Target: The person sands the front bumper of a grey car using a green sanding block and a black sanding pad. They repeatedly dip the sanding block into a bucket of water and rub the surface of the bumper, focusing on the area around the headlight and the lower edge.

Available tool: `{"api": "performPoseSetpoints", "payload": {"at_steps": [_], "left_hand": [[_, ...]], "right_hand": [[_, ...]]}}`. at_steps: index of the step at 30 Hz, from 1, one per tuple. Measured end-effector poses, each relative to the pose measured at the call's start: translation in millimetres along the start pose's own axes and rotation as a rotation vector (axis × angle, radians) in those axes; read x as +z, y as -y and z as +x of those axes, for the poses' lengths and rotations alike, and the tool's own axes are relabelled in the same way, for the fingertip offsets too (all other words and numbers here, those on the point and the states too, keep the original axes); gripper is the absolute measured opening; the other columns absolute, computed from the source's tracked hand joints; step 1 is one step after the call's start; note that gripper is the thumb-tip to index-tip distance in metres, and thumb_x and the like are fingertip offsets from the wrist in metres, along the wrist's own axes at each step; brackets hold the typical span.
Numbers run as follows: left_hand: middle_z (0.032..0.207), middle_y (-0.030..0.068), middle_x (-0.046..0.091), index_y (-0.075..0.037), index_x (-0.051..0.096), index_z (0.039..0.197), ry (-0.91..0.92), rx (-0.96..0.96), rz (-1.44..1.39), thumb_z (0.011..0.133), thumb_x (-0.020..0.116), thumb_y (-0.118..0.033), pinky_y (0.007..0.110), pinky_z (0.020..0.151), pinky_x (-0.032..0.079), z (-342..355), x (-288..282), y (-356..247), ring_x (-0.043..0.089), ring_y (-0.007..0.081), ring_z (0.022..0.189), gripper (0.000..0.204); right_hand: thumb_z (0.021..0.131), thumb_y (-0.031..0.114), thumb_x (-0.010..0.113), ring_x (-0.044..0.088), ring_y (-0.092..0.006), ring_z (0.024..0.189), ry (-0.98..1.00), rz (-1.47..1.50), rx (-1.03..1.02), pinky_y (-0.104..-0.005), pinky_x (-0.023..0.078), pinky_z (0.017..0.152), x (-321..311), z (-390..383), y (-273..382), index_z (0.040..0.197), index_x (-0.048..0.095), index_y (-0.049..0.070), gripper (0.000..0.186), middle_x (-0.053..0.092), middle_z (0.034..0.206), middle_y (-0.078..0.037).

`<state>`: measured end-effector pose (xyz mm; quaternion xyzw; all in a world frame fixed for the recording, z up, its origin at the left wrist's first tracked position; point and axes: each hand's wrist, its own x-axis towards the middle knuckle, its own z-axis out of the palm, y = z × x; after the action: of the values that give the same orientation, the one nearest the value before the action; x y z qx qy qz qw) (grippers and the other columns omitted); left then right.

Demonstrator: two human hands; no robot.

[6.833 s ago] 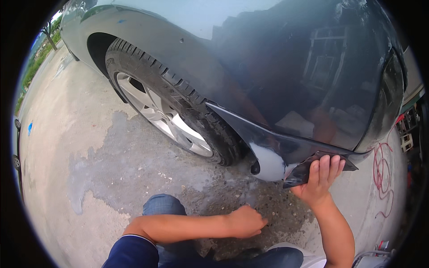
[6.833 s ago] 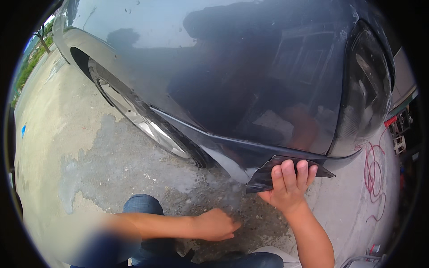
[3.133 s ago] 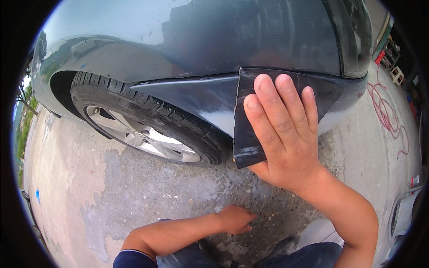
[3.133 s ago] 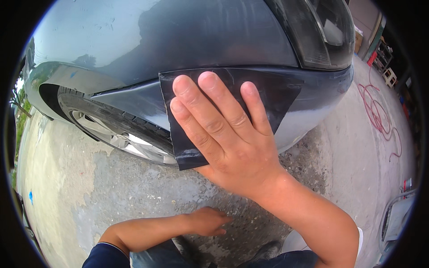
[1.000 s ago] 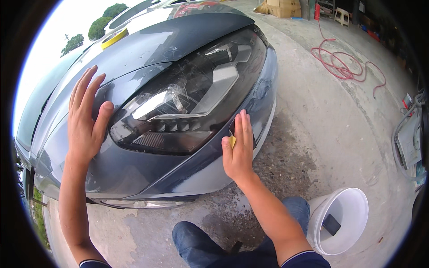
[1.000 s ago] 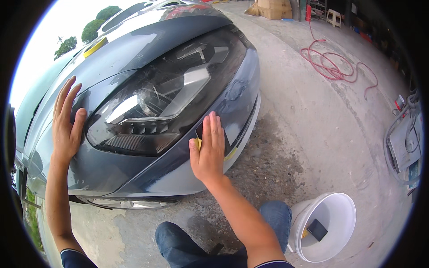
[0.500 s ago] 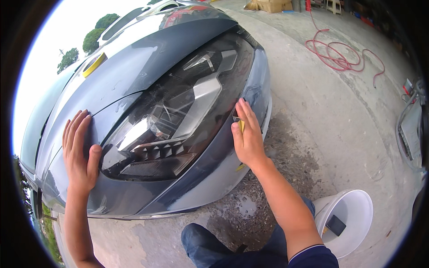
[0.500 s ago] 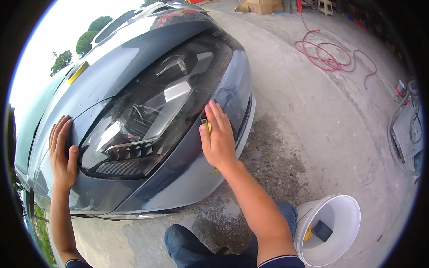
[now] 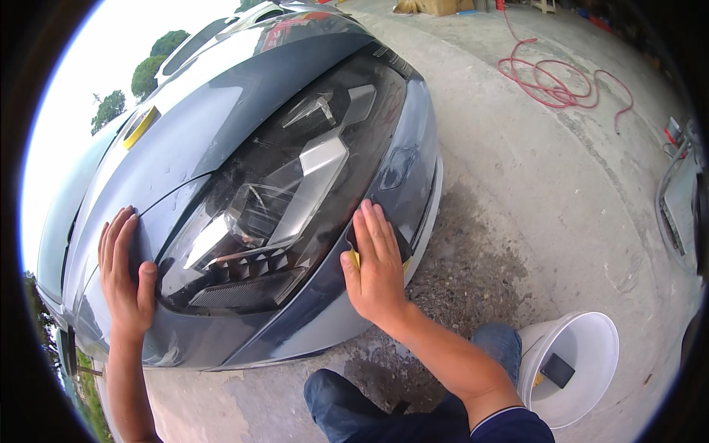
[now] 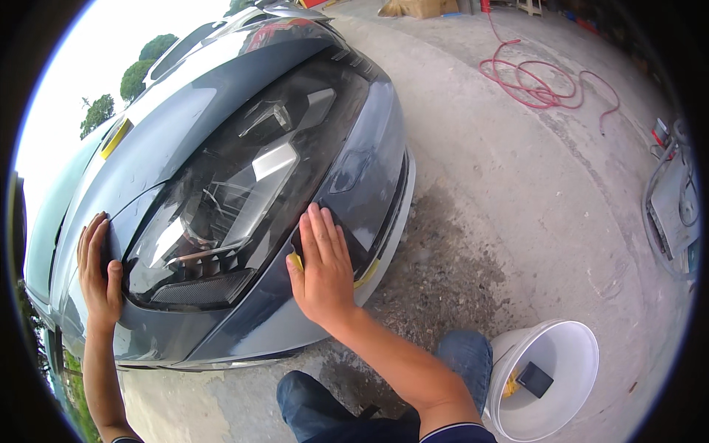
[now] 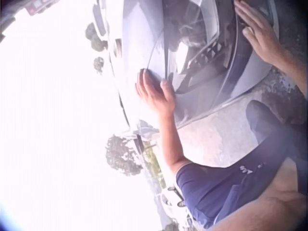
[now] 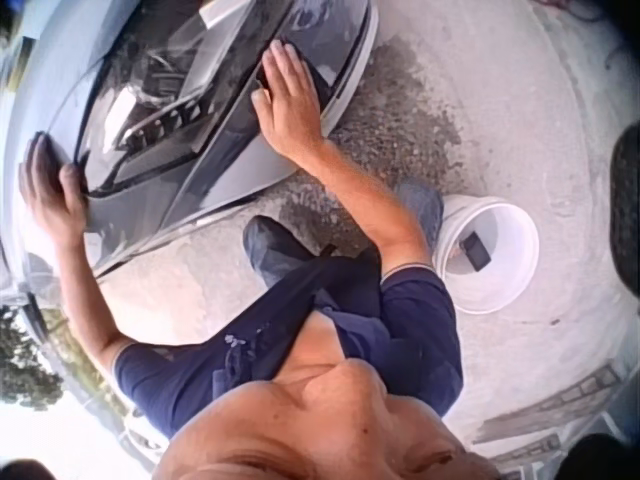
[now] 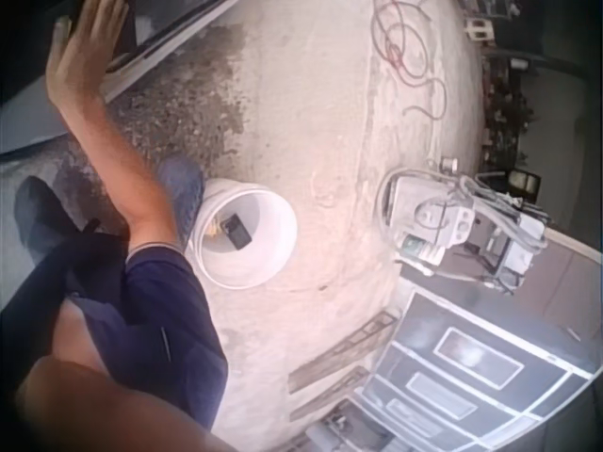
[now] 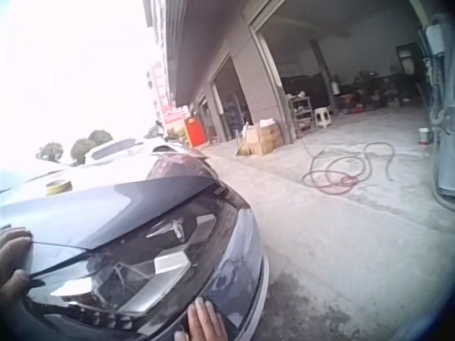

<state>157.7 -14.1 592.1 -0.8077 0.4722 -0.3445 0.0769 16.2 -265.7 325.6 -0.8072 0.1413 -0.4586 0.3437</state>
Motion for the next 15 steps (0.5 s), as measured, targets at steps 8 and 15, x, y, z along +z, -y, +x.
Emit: {"api": "performPoseSetpoints", "payload": {"at_steps": [8,15], "left_hand": [[0.146,0.023,0.054,0.002,0.054,0.141,-0.006,-0.007,0.0,0.104,0.043,-0.051,0.052,0.122,0.026,2.3,2.3,-2.5,0.045,0.0418,0.143,0.066],[0.147,0.0233,0.054,0.002,0.054,0.142,-0.008,-0.007,-0.001,0.104,0.042,-0.052,0.051,0.121,0.028,0.2,4.9,0.2,0.045,0.0428,0.142,0.067]], "right_hand": [[0.104,0.02,0.051,0.037,-0.0414,0.147,-0.047,-0.025,-0.003,-0.0509,0.032,0.12,-18.0,31.2,-42.6,0.15,0.043,-0.006,0.054,0.039,0.159,-0.023],[0.105,0.044,0.049,0.029,-0.0386,0.153,0.056,0.007,-0.135,-0.0534,0.025,0.122,-17.7,10.9,-51.6,0.157,0.034,-0.001,0.071,0.032,0.164,-0.02]]}}
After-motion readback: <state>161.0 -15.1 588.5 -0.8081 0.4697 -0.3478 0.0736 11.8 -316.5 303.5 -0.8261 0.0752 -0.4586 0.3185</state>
